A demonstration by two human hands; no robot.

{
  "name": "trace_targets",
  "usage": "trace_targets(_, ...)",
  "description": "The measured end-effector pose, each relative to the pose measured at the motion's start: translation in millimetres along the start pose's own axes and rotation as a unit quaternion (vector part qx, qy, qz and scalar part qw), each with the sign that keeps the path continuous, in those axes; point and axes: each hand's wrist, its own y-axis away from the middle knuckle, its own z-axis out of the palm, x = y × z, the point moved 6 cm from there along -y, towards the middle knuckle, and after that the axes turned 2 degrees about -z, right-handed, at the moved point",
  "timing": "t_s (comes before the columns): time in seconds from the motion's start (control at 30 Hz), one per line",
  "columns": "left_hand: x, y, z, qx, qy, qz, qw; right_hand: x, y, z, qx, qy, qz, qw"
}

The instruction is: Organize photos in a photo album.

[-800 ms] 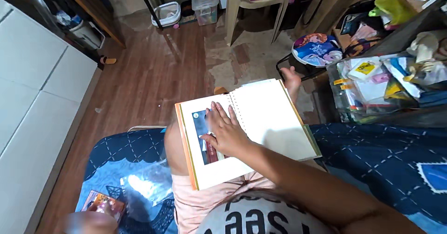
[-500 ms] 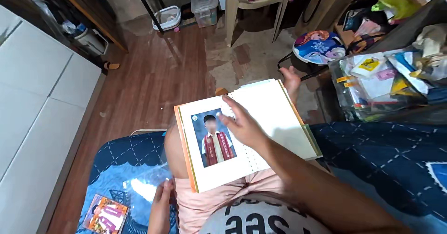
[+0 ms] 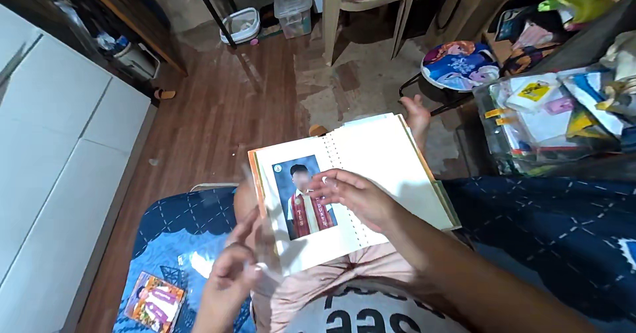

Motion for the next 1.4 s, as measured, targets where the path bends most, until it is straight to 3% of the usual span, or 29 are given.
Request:
trace_targets(0.1, -1, -15, 48, -0.055, -0.081, 0.003, 0.995, -5, 0, 15, -0.045, -0.030, 0.034, 0.998)
trace_targets(0.23, -11, -16, 88, -0.133, -0.164, 0.046, 0.976, 37, -14, 3, -0.074, -0.113, -0.038, 0.990)
trace_targets(0.33, -11, -17, 70, -0.049, -0.284, 0.098, 0.953, 32, -11, -5, -0.017, -0.060, -0.009, 0.998)
trace_targets(0.4, -18, -23, 43, 0.029, -0.431, 0.107, 0.895, 28, -11, -9, 0.011, 0.041, -0.009, 0.999)
trace_targets(0.5, -43, -34, 7, 0.023, -0.546, 0.042, 0.836, 21, -11, -12, 0.038, 0.190, -0.046, 0.980)
trace_targets(0.6, -57, -38, -3, -0.024, -0.569, 0.014, 0.822, 22, -15, -14, 0.066, 0.259, -0.088, 0.959)
trace_targets(0.77, -57, -44, -1, -0.037, -0.621, 0.042, 0.782, 20, -9, -7, 0.078, 0.338, -0.151, 0.926)
trace_targets(0.87, -54, -48, 1, -0.051, -0.636, 0.039, 0.769, -6, 2, 1, 0.074, 0.345, -0.080, 0.932)
trace_targets(1.0, -56, -53, 3, -0.065, -0.646, 0.038, 0.760, 0, -1, -9, 0.115, 0.341, -0.102, 0.927)
trace_targets(1.2, -56, -58, 6, -0.085, -0.647, 0.015, 0.757, 9, -9, -18, 0.128, 0.303, -0.036, 0.944)
trace_targets(1.4, -62, -52, 24, -0.096, -0.636, 0.089, 0.760, 21, -2, -16, 0.048, 0.231, 0.112, 0.965)
